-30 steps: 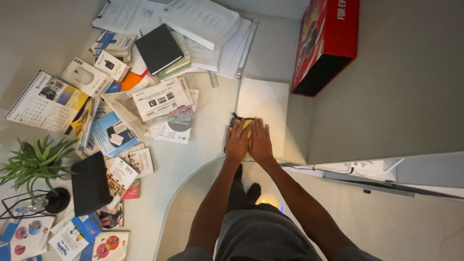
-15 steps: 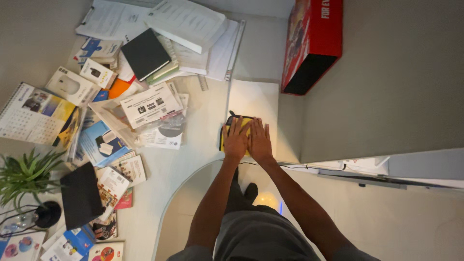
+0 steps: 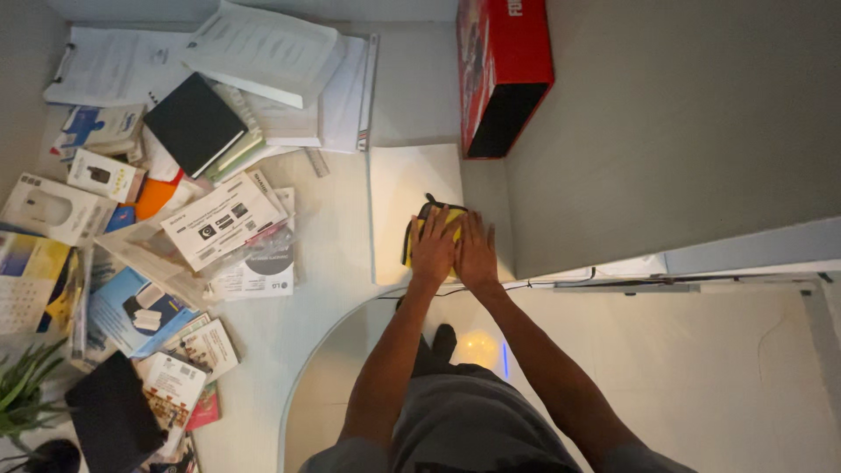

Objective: The person wipes a white document with a yellow cloth on a cluttered white table. The person moves a red box to the side, picks up the document, and repeatedly rubs the surface with the cloth, flipping the document over to clean both sides.

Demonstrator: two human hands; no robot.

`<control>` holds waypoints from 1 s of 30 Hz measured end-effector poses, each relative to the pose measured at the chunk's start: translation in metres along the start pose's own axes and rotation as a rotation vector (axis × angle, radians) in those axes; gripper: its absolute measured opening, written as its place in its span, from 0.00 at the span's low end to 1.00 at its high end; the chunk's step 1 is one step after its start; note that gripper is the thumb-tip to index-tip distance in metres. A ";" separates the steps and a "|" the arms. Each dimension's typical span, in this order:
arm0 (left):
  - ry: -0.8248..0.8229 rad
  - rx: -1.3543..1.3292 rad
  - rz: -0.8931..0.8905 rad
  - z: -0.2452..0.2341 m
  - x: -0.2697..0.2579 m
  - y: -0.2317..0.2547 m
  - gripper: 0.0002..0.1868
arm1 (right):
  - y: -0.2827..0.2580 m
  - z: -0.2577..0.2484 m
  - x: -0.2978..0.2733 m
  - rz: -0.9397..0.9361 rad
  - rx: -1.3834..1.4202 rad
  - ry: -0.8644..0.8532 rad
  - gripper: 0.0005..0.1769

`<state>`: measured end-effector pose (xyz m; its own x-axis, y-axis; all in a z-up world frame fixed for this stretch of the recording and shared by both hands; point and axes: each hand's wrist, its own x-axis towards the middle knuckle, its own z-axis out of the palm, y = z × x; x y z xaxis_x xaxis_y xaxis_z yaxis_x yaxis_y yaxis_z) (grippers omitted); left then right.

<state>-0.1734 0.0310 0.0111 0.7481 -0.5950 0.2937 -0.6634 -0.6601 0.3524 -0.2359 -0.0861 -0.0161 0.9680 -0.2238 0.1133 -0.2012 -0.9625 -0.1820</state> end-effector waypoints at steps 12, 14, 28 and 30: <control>0.033 -0.012 -0.050 -0.010 0.000 -0.030 0.30 | -0.020 0.003 0.029 -0.119 -0.040 0.027 0.39; 0.027 0.015 -0.086 -0.014 0.002 -0.038 0.31 | -0.030 0.002 0.036 -0.125 0.045 0.026 0.39; 0.049 0.058 -0.145 -0.027 0.033 -0.088 0.31 | -0.061 0.010 0.095 -0.226 0.114 0.056 0.38; 0.038 0.077 -0.140 -0.025 0.042 -0.095 0.31 | -0.060 0.012 0.104 -0.230 0.083 0.059 0.38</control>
<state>-0.0792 0.0801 0.0119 0.8325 -0.4779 0.2804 -0.5507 -0.7694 0.3236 -0.1210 -0.0499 -0.0050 0.9761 -0.0114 0.2172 0.0385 -0.9738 -0.2243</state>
